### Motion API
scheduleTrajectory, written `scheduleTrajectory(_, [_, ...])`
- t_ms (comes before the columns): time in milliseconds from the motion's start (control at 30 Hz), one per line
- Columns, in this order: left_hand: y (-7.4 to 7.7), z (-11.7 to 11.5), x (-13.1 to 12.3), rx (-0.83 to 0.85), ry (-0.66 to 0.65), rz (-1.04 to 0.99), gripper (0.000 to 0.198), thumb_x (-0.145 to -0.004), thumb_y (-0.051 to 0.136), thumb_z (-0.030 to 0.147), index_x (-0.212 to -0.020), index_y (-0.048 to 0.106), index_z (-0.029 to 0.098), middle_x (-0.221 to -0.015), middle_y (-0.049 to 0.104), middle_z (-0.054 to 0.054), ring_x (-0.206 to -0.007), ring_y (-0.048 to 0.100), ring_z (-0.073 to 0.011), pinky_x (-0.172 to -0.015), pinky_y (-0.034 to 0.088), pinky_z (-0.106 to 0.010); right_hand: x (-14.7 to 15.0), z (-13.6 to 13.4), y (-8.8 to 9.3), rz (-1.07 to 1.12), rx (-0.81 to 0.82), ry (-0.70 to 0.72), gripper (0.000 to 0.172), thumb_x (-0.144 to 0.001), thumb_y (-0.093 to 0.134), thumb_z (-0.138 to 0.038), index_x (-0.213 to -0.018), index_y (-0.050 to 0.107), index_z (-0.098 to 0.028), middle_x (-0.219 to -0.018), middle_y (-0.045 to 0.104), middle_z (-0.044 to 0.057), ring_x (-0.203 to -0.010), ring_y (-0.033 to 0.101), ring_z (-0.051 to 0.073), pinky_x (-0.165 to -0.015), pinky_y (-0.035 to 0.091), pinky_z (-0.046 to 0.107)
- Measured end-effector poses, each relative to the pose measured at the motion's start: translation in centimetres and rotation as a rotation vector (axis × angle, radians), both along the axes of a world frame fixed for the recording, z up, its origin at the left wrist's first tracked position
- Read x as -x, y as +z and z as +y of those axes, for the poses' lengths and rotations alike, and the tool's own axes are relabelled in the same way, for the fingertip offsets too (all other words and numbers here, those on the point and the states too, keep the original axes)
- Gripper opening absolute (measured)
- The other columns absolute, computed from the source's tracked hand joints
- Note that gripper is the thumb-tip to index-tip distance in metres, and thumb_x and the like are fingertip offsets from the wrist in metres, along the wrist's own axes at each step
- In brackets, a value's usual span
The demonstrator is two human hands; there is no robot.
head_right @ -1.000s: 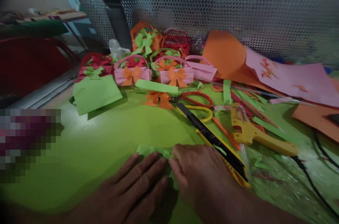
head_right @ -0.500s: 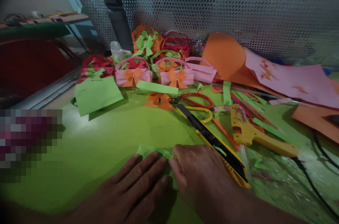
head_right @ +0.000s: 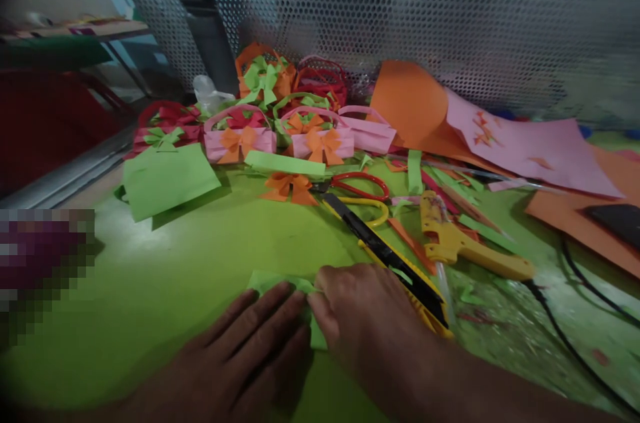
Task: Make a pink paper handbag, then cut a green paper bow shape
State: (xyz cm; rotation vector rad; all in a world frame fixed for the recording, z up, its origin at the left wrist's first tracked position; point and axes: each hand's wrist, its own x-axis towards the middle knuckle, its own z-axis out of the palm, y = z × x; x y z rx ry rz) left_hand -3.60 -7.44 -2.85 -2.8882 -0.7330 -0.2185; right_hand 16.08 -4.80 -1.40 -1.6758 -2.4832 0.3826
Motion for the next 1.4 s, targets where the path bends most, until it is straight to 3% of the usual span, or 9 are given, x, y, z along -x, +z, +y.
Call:
scheduleTrajectory(133, [0.0,0.3,-0.3,0.007,-0.003,-0.028,0.036,-0.089,0.041,0.036,-0.118,0.053,0.020,-0.127,0.054,-0.006,-0.117,0.045,-0.0266,-0.092,0.035,-0.039,-0.2,0.1,0.6,0.004,0.087,-0.068,0.024,-0.076,0.051,-0.026,-0.054,0.048,-0.018,-0.046,0.041,-0.006,-0.044,0.033,0.009,-0.047,0.017,0.025])
scheduleTrajectory(367, [-0.7,0.4,-0.2,-0.131,-0.030,-0.067,0.033,-0.087,0.045,0.034,-0.113,0.057,0.019,-0.124,0.055,-0.008,-0.113,0.047,-0.0283,-0.088,0.036,-0.040,-1.2,0.2,1.4,0.051,0.220,-0.178,0.019,-0.074,0.056,-0.026,-0.057,0.053,-0.018,-0.046,0.042,-0.007,-0.045,0.035,0.008,-0.046,0.016,0.023])
scheduleTrajectory(600, [-0.8,0.3,0.1,-0.108,-0.032,-0.019,0.035,-0.086,0.045,0.034,-0.117,0.053,0.020,-0.130,0.050,-0.008,-0.119,0.041,-0.0286,-0.092,0.036,-0.040,-1.1,0.2,1.4,0.007,0.136,-0.131,0.018,-0.070,0.050,-0.012,-0.054,0.046,-0.018,-0.046,0.034,-0.008,-0.044,0.029,0.008,-0.045,0.018,0.023])
scheduleTrajectory(700, [-0.7,0.2,0.2,-0.076,-0.030,0.015,0.040,-0.088,0.042,0.034,-0.126,0.046,0.020,-0.133,0.047,-0.009,-0.122,0.039,-0.0291,-0.094,0.035,-0.041,-0.9,0.0,1.3,-0.130,0.090,-0.101,0.017,-0.073,0.049,-0.011,-0.057,0.049,-0.018,-0.045,0.039,-0.006,-0.042,0.033,0.009,-0.044,0.018,0.025])
scheduleTrajectory(800, [-0.7,0.0,0.3,0.000,-0.015,0.030,0.044,-0.089,0.040,0.035,-0.131,0.041,0.022,-0.137,0.043,-0.009,-0.125,0.035,-0.0292,-0.097,0.032,-0.042,-1.2,-0.6,1.7,-0.250,-0.056,0.001,0.013,-0.074,0.050,-0.009,-0.065,0.054,-0.018,-0.052,0.052,-0.001,-0.045,0.043,0.014,-0.044,0.022,0.027])
scheduleTrajectory(933, [-0.8,-0.3,0.1,0.094,0.029,-0.001,0.050,-0.087,0.042,0.034,-0.134,0.037,0.019,-0.139,0.039,-0.011,-0.129,0.029,-0.0312,-0.100,0.029,-0.046,-1.4,-1.9,2.2,-0.145,-0.365,0.356,0.015,-0.075,0.048,-0.006,-0.079,0.059,-0.015,-0.080,0.063,0.008,-0.073,0.055,0.022,-0.062,0.039,0.033])
scheduleTrajectory(1033, [-0.5,-0.4,0.0,0.150,0.040,0.028,0.052,-0.084,0.044,0.034,-0.133,0.038,0.017,-0.140,0.037,-0.012,-0.128,0.030,-0.0321,-0.100,0.030,-0.046,-1.3,-3.2,1.4,-0.094,-0.416,0.510,0.017,-0.086,0.044,-0.016,-0.087,0.061,-0.013,-0.085,0.065,0.008,-0.078,0.056,0.021,-0.070,0.042,0.034])
scheduleTrajectory(1233, [-0.3,-0.3,0.1,0.146,0.025,0.094,0.055,-0.087,0.039,0.039,-0.136,0.032,0.016,-0.142,0.033,-0.013,-0.130,0.027,-0.0328,-0.100,0.029,-0.047,-2.0,-5.0,-2.2,-0.134,-0.508,0.412,0.060,-0.084,0.038,-0.059,-0.112,0.056,-0.010,-0.107,0.063,0.013,-0.100,0.052,0.028,-0.082,0.040,0.042])
scheduleTrajectory(1400, [0.0,0.1,1.5,0.145,-0.046,0.069,0.076,-0.080,0.034,0.063,-0.135,0.034,0.011,-0.142,0.032,-0.015,-0.132,0.020,-0.0319,-0.104,0.023,-0.044,-2.6,-5.4,-1.9,-0.157,-0.470,0.399,0.064,-0.078,0.043,-0.065,-0.110,0.059,-0.011,-0.109,0.063,0.012,-0.104,0.050,0.028,-0.085,0.040,0.042])
